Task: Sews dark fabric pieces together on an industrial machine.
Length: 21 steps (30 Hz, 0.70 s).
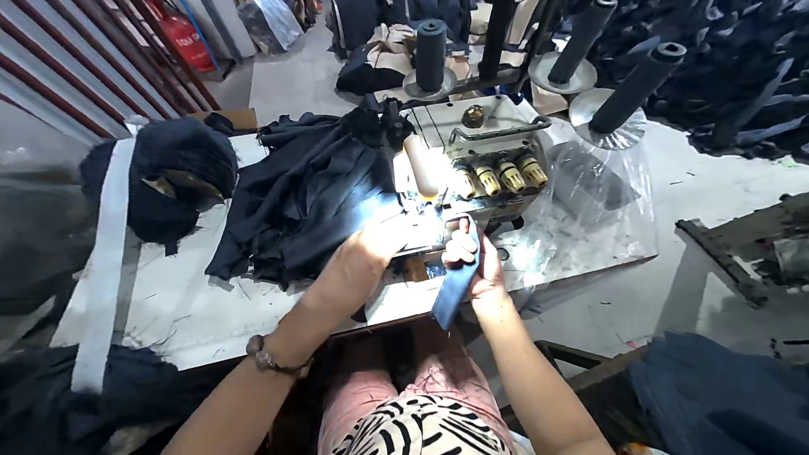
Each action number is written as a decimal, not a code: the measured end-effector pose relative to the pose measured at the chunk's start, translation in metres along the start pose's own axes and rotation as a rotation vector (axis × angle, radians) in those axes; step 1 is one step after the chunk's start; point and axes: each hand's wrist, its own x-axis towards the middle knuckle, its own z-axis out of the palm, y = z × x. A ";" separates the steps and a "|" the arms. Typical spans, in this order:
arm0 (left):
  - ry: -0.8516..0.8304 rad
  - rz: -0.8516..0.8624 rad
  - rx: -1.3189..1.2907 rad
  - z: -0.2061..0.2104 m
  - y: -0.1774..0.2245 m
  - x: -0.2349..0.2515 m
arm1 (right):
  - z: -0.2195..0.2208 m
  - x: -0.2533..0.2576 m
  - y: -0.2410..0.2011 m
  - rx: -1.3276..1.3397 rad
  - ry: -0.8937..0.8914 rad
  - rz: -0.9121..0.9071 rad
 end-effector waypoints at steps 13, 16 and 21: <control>-0.010 -0.101 -0.178 0.003 -0.025 0.021 | 0.014 0.001 0.006 -0.096 0.194 -0.036; -0.116 -0.152 -0.108 -0.023 -0.047 0.008 | 0.015 -0.009 0.004 -0.191 0.258 -0.030; 0.018 -0.621 0.233 -0.090 -0.066 -0.042 | 0.025 -0.041 0.007 -0.631 0.165 0.021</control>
